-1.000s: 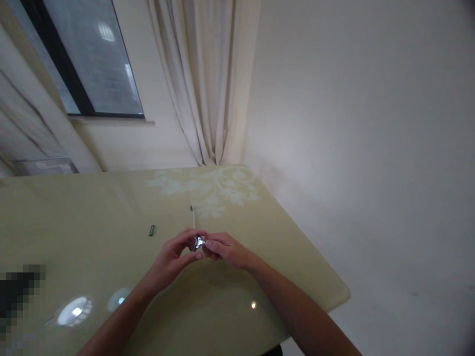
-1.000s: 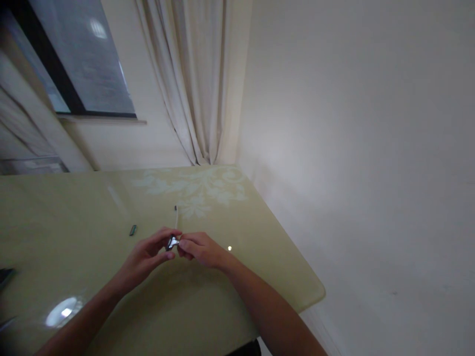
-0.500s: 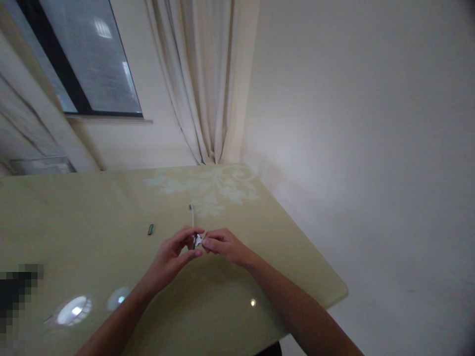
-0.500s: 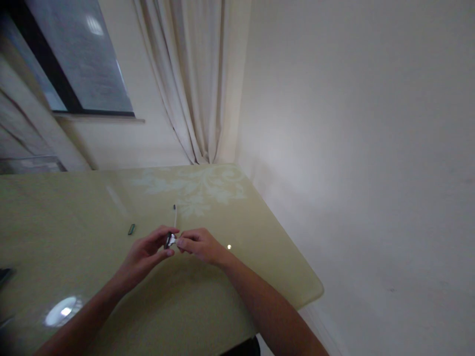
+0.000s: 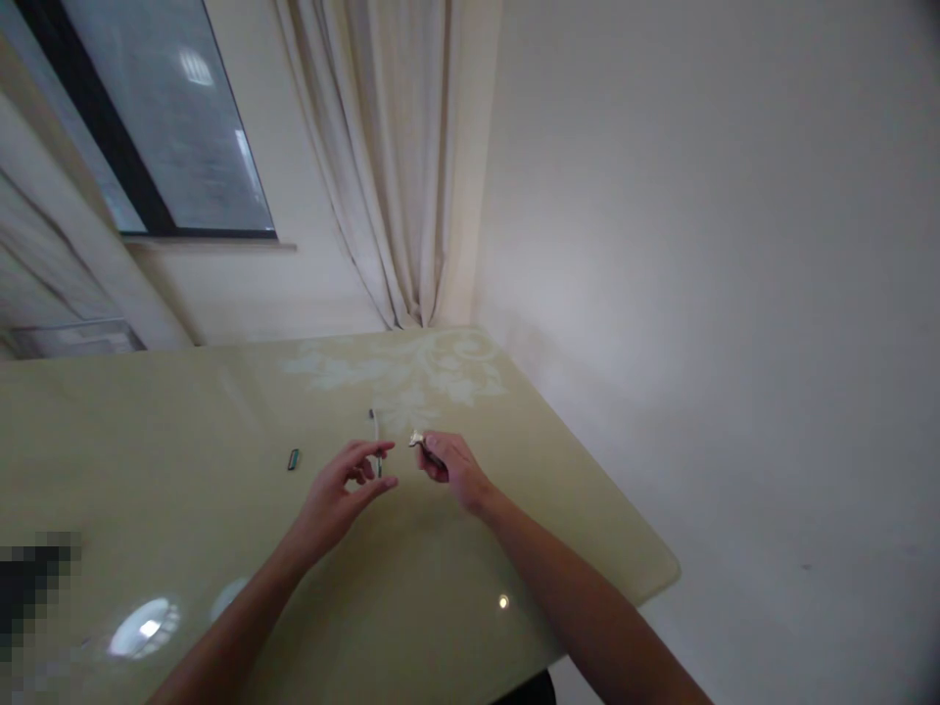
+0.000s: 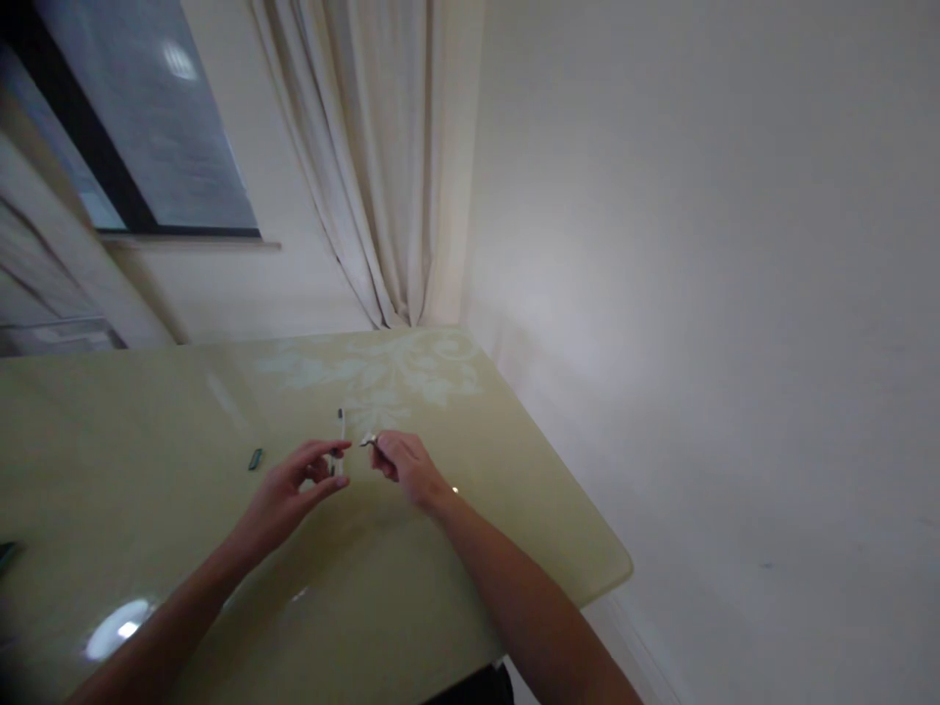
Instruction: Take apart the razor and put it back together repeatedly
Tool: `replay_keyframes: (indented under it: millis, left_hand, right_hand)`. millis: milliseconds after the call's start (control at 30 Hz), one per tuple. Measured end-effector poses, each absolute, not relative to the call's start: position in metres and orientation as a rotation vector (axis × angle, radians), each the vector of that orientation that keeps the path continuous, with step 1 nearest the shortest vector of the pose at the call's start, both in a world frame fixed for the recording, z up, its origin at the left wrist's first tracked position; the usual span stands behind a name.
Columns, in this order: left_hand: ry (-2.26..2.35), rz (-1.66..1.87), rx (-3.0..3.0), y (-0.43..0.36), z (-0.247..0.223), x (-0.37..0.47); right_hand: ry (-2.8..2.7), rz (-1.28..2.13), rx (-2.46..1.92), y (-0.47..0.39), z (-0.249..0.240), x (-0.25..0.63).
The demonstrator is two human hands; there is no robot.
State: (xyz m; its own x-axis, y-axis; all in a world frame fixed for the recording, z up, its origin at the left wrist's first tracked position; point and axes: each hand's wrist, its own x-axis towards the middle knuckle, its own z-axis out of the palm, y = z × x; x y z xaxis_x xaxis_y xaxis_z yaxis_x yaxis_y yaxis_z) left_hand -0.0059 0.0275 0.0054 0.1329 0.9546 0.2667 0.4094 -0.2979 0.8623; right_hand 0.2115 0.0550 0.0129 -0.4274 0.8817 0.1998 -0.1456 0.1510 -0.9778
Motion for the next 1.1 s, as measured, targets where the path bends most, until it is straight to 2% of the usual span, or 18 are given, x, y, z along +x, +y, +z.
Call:
replay_keyframes:
  millis: [267, 467, 700, 900, 1100]
  left_hand:
    - [1.523, 0.739, 2.095, 0.091, 0.006, 0.05]
    - [1.636, 0.638, 2.081, 0.136, -0.007, 0.102]
    - [1.746, 0.524, 2.026, 0.16, -0.019, 0.103]
    - [1.728, 0.525, 2.049, 0.167, -0.022, 0.101]
    - [1.643, 0.722, 2.149, 0.144, -0.024, 0.093]
  right_hand:
    - [-1.135, 1.187, -0.931, 0.09, 0.004, 0.227]
    - [-1.037, 1.055, -0.982, 0.105, 0.0, 0.248]
    - [-0.978, 1.036, -1.028, 0.112, -0.006, 0.252]
    - [-0.975, 1.045, -1.037, 0.11, -0.008, 0.251]
    - [-0.997, 1.049, -1.007, 0.107, -0.006, 0.251]
